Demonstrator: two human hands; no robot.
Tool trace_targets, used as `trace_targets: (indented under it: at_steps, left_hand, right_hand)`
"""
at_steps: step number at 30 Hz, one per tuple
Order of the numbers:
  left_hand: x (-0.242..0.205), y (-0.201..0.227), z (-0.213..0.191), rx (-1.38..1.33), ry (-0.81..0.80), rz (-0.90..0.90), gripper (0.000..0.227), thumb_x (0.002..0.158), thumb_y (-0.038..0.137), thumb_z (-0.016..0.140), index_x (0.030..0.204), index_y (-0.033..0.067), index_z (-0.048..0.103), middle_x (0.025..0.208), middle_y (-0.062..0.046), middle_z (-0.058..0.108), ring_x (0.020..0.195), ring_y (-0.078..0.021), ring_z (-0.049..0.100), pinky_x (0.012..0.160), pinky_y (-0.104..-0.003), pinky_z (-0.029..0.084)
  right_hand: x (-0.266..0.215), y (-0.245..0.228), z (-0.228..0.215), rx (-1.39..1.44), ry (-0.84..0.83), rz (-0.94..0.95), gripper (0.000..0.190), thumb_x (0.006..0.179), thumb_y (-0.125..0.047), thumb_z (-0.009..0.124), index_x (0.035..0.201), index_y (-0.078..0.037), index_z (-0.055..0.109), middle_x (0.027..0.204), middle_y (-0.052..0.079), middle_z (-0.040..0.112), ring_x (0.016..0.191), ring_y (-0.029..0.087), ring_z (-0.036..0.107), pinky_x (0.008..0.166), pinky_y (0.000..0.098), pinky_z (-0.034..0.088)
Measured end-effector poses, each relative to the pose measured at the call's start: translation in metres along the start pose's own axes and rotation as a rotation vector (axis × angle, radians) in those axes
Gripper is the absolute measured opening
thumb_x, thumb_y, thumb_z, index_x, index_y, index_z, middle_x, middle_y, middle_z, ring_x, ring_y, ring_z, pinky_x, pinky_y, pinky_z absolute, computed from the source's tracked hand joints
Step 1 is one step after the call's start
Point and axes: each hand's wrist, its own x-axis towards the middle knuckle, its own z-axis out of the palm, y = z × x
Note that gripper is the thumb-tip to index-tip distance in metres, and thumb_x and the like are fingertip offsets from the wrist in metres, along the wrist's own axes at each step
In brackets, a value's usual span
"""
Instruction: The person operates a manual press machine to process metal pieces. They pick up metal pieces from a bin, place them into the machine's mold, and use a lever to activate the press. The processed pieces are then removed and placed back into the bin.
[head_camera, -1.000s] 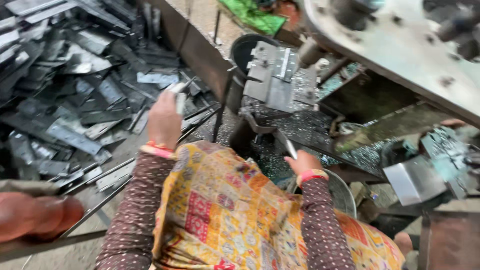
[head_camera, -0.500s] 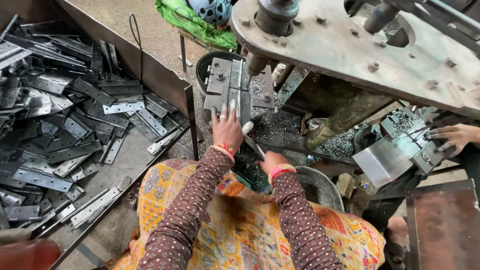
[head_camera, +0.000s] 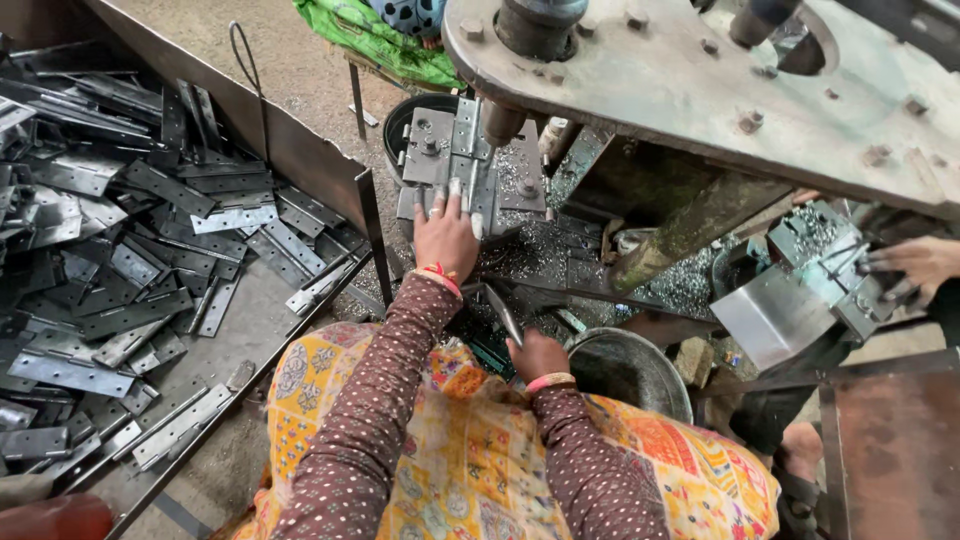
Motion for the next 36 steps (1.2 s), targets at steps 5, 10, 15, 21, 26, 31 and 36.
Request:
trace_targets:
  at_steps: [5,10,15,21,26,31,36]
  left_hand:
    - [-0.023,0.002,-0.008,0.073,-0.201,0.022,0.028,0.097,0.019,0.052,0.109,0.0047,0.072,0.146,-0.016,0.054,0.140,-0.0333,0.048,0.117,-0.059,0.031]
    - [-0.005,0.001,0.016,0.179,-0.166,0.044,0.033,0.095,0.024,0.055,0.112,0.0019,0.072,0.144,-0.021,0.054,0.135,-0.0359,0.049,0.114,-0.061,0.032]
    - [0.020,-0.002,0.025,0.139,-0.149,-0.003,0.030,0.099,0.018,0.051,0.115,0.0037,0.072,0.147,-0.020,0.054,0.138,-0.0347,0.050,0.119,-0.057,0.030]
    - [0.008,-0.007,0.013,0.057,-0.170,-0.027,0.031,0.104,0.016,0.048,0.119,0.0031,0.071,0.146,-0.015,0.056,0.138,-0.0312,0.053,0.121,-0.059,0.030]
    - [0.013,0.000,0.018,0.087,-0.201,0.001,0.030,0.096,0.018,0.049,0.110,0.0056,0.073,0.142,-0.016,0.055,0.134,-0.0306,0.052,0.116,-0.058,0.029]
    - [0.032,-0.003,0.032,-0.001,-0.142,-0.043,0.029,0.097,0.016,0.051,0.108,0.0052,0.075,0.149,-0.015,0.053,0.135,-0.0307,0.053,0.119,-0.057,0.030]
    - [0.033,0.003,0.016,0.119,-0.234,0.020,0.028,0.097,0.018,0.051,0.093,0.0094,0.077,0.149,-0.015,0.049,0.141,-0.0301,0.044,0.122,-0.058,0.018]
  right_hand:
    - [0.009,-0.012,-0.029,0.038,-0.150,0.002,0.047,0.091,-0.050,0.067,0.104,-0.005,0.072,0.095,0.022,0.074,0.090,0.040,0.072,0.080,0.0503,0.057]
    - [0.032,-0.042,-0.110,-0.100,-0.318,0.026,0.050,0.093,-0.053,0.066,0.109,-0.005,0.073,0.097,0.018,0.076,0.085,0.032,0.076,0.080,0.0445,0.059]
    - [0.015,-0.015,-0.054,-0.027,-0.187,-0.078,0.050,0.091,-0.051,0.069,0.104,-0.004,0.075,0.096,0.023,0.073,0.088,0.040,0.072,0.079,0.0497,0.057]
    - [0.017,0.002,0.003,0.048,-0.001,-0.024,0.051,0.091,-0.054,0.069,0.100,-0.005,0.075,0.095,0.023,0.074,0.092,0.043,0.070,0.081,0.0528,0.055]
    - [0.029,-0.023,-0.078,-0.046,-0.181,-0.024,0.052,0.087,-0.052,0.072,0.109,-0.005,0.072,0.098,0.023,0.073,0.091,0.041,0.072,0.082,0.0494,0.056]
    - [0.034,-0.029,-0.084,-0.064,-0.281,0.020,0.055,0.091,-0.055,0.066,0.106,-0.002,0.072,0.096,0.020,0.075,0.088,0.036,0.076,0.081,0.0471,0.059]
    - [-0.009,-0.005,-0.003,-0.063,-0.003,-0.022,0.049,0.099,-0.051,0.058,0.107,-0.004,0.070,0.091,0.020,0.075,0.084,0.037,0.074,0.076,0.0476,0.059]
